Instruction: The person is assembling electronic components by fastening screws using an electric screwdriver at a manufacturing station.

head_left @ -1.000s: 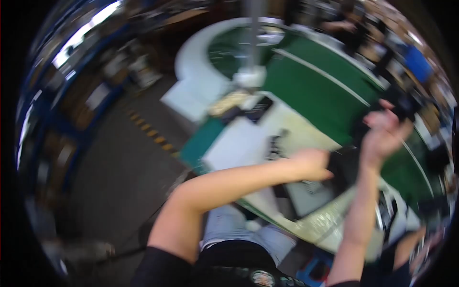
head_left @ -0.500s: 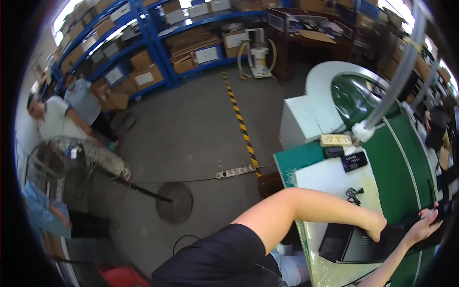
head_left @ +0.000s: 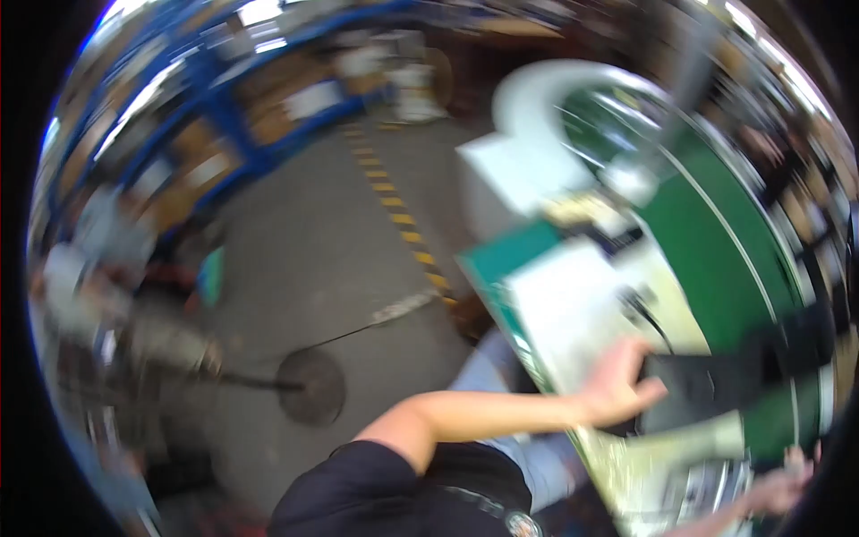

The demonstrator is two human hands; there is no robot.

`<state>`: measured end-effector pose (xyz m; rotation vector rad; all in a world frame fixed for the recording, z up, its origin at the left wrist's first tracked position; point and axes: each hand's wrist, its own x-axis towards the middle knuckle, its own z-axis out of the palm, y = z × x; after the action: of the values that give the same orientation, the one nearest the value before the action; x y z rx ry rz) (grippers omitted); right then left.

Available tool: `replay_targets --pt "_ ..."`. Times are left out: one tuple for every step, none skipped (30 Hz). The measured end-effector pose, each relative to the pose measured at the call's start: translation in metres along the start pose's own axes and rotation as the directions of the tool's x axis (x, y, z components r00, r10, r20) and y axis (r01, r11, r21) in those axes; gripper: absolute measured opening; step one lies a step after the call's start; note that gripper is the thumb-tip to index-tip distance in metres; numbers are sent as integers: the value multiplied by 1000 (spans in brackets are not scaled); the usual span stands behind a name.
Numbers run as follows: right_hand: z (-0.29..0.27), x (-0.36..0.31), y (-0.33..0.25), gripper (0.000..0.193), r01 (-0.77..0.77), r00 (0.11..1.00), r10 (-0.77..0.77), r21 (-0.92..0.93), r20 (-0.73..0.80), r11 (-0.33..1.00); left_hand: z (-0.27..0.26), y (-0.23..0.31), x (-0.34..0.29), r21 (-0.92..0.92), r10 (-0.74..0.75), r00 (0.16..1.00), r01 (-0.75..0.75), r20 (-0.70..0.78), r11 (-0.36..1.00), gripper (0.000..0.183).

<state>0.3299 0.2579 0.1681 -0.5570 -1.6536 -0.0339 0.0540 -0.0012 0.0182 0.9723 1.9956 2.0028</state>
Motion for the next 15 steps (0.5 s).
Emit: replay_targets --pt "-13 -22 -6 27 0 984 -67 -379 -165 926 7 5 4 17 -166 984 165 63 986 59" --pt "-23 -31 -11 20 -223 938 316 447 -146 867 13 10 9 67 -263 952 256 154 964 63" --pt "-19 -56 -2 23 -261 942 284 139 -177 955 12 4 9 62 -219 968 212 126 975 60" --pt "-45 -81 29 29 -227 949 272 254 -159 940 13 6 11 -115 -196 975 208 108 971 55" --pt "-5 -56 -66 32 -714 691 716 67 -95 697 7 -8 13 -1 -193 978 193 81 981 51" --pt "-36 -90 -2 34 -293 912 356 284 -203 913 18 -12 12 -141 -155 985 165 82 976 50" --pt "-21 -96 -13 37 -295 906 311 96 -286 951 20 -25 14 -148 -91 994 100 66 984 50" --pt "-20 -99 -19 35 -259 913 259 43 -314 965 23 -36 13 -317 -159 984 175 75 932 49" --pt "-27 -106 -13 35 -245 913 230 -1 -335 970 28 -37 11 -373 -179 981 194 76 907 49" --pt "-35 -107 -8 38 -211 926 188 -34 -328 977 33 -31 10 -422 -206 977 213 61 881 48" --pt "-39 -110 -4 41 -209 926 183 -46 -330 977 35 -27 8 -461 -231 969 246 89 853 48" --pt "-43 -113 1 45 -207 927 180 -48 -329 977 37 -24 7 -496 -255 961 274 108 824 48" --pt "-46 -116 8 45 -202 927 172 -59 -333 978 40 -26 8 -493 -247 961 277 126 825 49" --pt "-44 -122 14 48 -194 936 159 -82 -313 978 40 -25 7 -493 -248 961 275 121 825 49" --pt "-41 -131 20 51 -185 944 148 -101 -294 978 39 -22 6 -494 -242 961 278 136 824 49"
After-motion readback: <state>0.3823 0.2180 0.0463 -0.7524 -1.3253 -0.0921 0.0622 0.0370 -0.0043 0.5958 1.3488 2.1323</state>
